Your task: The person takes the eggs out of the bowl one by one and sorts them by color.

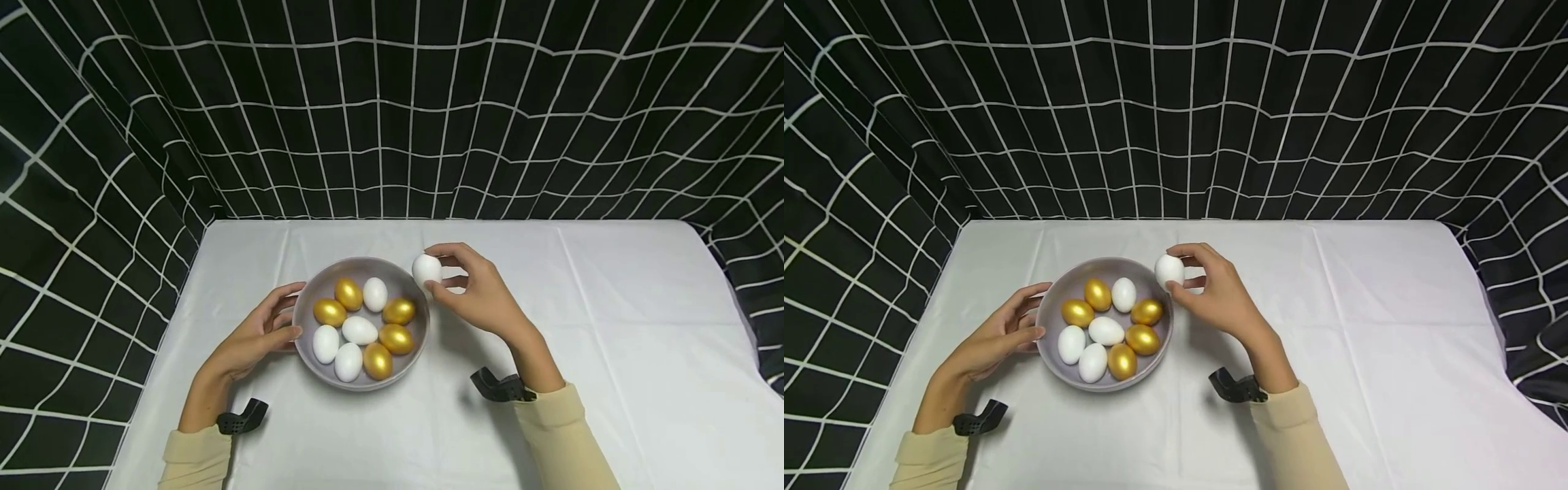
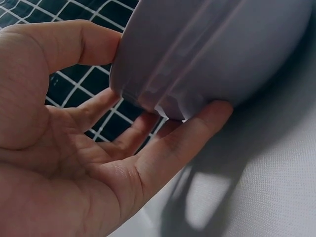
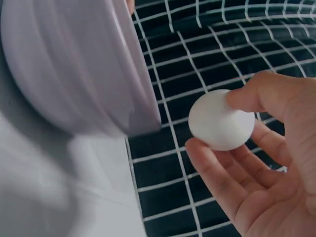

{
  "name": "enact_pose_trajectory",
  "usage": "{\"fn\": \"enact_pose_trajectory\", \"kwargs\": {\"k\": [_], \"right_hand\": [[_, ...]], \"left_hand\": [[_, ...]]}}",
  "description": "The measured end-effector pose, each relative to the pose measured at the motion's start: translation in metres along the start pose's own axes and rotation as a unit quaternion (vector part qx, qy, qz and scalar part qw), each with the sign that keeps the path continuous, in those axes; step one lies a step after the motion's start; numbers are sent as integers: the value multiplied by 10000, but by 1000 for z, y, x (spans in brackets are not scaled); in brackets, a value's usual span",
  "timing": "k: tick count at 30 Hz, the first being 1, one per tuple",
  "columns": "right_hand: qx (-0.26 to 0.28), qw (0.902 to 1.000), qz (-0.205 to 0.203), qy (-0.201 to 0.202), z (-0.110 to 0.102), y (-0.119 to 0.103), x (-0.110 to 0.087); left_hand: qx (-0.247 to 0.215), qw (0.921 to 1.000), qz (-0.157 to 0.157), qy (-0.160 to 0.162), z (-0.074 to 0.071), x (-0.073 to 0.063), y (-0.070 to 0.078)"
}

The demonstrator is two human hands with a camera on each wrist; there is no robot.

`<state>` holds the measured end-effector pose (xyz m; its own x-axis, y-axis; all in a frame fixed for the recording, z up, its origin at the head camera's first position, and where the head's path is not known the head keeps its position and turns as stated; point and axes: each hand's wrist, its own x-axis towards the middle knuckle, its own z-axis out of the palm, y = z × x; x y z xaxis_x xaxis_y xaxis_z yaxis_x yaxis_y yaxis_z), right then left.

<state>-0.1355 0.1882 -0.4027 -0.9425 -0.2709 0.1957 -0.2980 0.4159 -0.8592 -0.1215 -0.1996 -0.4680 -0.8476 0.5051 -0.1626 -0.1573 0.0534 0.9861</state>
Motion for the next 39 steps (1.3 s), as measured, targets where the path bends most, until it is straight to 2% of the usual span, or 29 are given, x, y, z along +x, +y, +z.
{"fn": "enact_pose_trajectory", "kwargs": {"k": [6, 15, 30, 39], "right_hand": [[-207, 9994, 224, 150, -8, 14, 2], [-718, 9966, 402, -13, -6, 40, 0], [-2097, 9773, 288, -111, 3, 57, 3], [-2386, 9703, 364, -176, 7, 59, 3]], "left_hand": [[44, 10000, 38, 23, 0, 1, 1], [66, 10000, 33, 12, 2, -1, 2], [4, 10000, -7, 63, 2, -2, 1], [21, 10000, 4, 43, 1, 1, 0]]}}
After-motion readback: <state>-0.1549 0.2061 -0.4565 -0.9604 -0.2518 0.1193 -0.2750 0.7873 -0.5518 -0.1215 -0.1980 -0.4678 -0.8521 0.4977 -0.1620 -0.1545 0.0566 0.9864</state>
